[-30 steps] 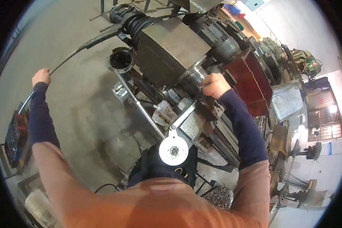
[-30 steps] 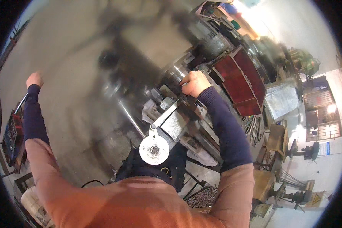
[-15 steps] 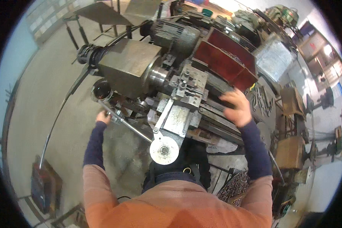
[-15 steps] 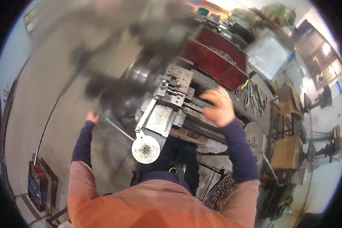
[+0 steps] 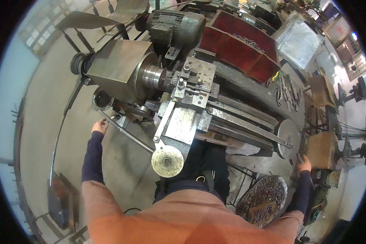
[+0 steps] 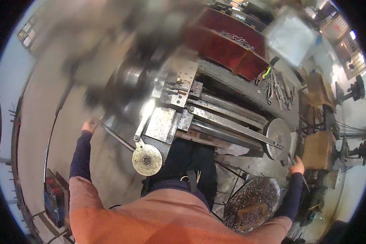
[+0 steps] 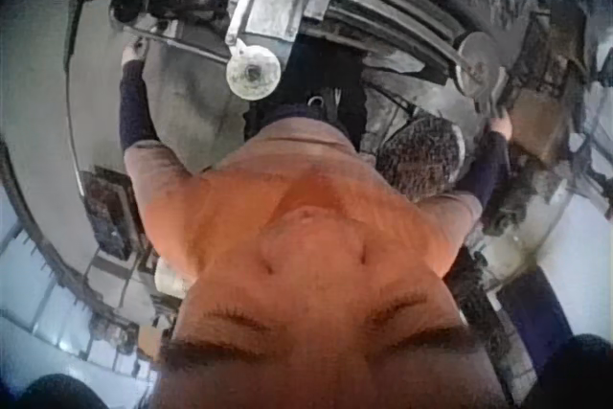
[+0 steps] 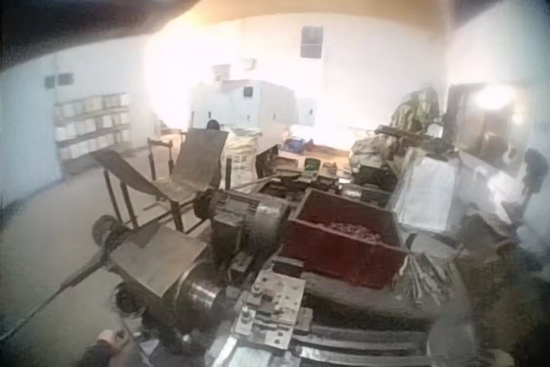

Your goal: The person repeatedly loads small metal tubes into a lathe chuck, operates the machine using hand levers, and then removes the processed tubes. The finished pieces are placed into a nearby container filled with metal shavings.

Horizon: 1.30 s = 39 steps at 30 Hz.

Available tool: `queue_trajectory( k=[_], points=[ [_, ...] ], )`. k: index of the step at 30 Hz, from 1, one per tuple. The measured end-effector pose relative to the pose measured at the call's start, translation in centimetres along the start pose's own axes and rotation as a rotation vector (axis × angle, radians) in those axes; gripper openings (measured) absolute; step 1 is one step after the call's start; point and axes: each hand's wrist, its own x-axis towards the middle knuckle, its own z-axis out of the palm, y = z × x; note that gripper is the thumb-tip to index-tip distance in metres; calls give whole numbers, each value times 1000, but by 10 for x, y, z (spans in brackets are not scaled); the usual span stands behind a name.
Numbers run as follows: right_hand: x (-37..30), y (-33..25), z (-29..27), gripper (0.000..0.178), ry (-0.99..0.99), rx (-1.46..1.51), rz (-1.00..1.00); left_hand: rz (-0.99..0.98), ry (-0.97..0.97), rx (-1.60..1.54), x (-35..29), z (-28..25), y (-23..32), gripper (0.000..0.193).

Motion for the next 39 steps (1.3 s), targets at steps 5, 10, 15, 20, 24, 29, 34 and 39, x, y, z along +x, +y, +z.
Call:
queue_trajectory(
  k=[5,10,15,20,24,29,34,39],
  points=[
    [10,48,36,41,-136,-220,237,-304,128,-1134,-24,-21,14,44],
    [-5,49,60,27,-167,-223,434,-426,128,-1296,-3,-22,67,50],
    [-78,12,72,32,-75,-123,524,-580,240,-1396,4,-16,102,27],
    [-121,-22,65,36,-38,31,526,-554,237,-1362,10,-16,102,23],
    [-129,-43,51,38,-80,70,560,-523,236,-1319,9,-14,93,20],
    [-95,-1,71,40,-11,-47,538,-593,236,-1284,13,-20,97,17],
    [-31,44,60,40,-36,-159,399,-552,232,-1268,5,-42,99,17],
    [-41,36,69,41,-83,-143,478,-432,307,-1293,-73,-22,26,15]
  ],
)
